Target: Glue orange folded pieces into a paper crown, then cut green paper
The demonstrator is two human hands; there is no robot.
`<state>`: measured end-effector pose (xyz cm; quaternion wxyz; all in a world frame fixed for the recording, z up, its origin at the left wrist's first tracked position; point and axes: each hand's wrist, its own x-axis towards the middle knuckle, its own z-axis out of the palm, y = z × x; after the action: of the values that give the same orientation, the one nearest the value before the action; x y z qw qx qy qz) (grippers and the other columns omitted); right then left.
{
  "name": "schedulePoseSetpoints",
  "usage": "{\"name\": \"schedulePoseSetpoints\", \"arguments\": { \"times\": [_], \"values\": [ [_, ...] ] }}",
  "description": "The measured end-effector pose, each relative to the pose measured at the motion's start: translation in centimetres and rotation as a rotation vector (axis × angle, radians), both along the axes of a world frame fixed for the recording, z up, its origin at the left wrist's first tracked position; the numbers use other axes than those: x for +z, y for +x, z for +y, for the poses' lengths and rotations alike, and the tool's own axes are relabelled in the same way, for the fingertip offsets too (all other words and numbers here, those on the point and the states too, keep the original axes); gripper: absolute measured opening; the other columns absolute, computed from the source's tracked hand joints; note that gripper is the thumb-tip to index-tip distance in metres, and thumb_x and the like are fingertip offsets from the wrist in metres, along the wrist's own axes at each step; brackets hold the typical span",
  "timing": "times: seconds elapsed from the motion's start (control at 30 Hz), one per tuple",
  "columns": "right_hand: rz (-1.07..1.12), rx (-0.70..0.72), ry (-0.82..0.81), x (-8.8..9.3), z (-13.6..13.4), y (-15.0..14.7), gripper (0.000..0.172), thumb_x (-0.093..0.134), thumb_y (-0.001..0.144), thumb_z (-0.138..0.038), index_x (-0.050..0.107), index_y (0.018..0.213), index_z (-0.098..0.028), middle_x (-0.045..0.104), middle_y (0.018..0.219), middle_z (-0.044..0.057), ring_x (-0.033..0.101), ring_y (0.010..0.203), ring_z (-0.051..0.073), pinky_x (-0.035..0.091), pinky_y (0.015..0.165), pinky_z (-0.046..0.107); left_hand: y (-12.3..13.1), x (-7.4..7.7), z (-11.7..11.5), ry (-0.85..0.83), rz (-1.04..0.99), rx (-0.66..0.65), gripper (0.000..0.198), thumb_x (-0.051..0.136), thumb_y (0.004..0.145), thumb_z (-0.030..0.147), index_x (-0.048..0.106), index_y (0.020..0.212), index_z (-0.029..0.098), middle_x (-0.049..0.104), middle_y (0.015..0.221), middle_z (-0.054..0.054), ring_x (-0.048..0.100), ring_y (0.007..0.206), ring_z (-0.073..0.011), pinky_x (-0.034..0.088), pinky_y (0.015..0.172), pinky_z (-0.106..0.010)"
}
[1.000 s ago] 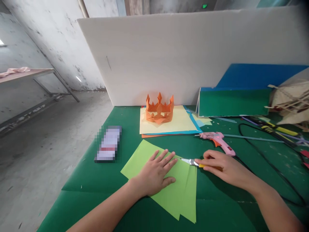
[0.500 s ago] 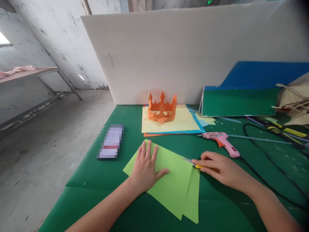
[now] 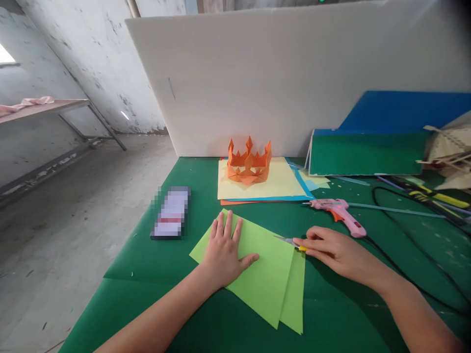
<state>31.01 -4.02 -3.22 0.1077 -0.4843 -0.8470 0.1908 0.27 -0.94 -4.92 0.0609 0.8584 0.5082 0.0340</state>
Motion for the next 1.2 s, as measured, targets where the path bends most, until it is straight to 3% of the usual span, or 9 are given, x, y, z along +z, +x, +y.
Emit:
{"name": "schedulePoseSetpoints", "arguments": {
  "times": [0.2, 0.43, 1.2],
  "values": [
    [0.020, 0.007, 0.053, 0.01, 0.53, -0.67, 0.039, 0.041, 0.097, -0.037, 0.055, 0.133, -0.037, 0.060, 0.091, 0.005, 0.058, 0.073, 0.016, 0.045, 0.060, 0.027, 0.03, 0.20, -0.03, -0.019, -0.020, 0.022, 0.095, 0.028, 0.082, 0.078, 0.027, 0.150, 0.010, 0.016, 0.157, -0.021, 0.003, 0.144, -0.0437, 0.015, 0.114, -0.060],
    [0.013, -0.010, 0.012, 0.28, -0.27, 0.13, 0.038, 0.043, 0.097, -0.036, 0.055, 0.133, -0.037, 0.060, 0.093, 0.004, 0.058, 0.073, 0.015, 0.045, 0.060, 0.026, -0.38, 0.61, 0.09, -0.049, -0.038, -0.017, 0.092, 0.035, 0.076, 0.082, 0.030, 0.149, 0.026, 0.014, 0.160, -0.014, 0.000, 0.143, -0.0468, 0.015, 0.112, -0.064],
    [0.011, 0.024, 0.102, -0.31, 0.13, -0.53, 0.039, 0.042, 0.097, -0.034, 0.055, 0.134, -0.035, 0.060, 0.091, 0.006, 0.057, 0.073, 0.016, 0.046, 0.061, 0.027, -0.01, 0.55, -0.12, -0.067, -0.055, -0.004, 0.100, 0.038, 0.070, 0.086, 0.029, 0.149, 0.026, 0.011, 0.160, -0.014, -0.005, 0.142, -0.0487, 0.010, 0.112, -0.066]
  ]
}}
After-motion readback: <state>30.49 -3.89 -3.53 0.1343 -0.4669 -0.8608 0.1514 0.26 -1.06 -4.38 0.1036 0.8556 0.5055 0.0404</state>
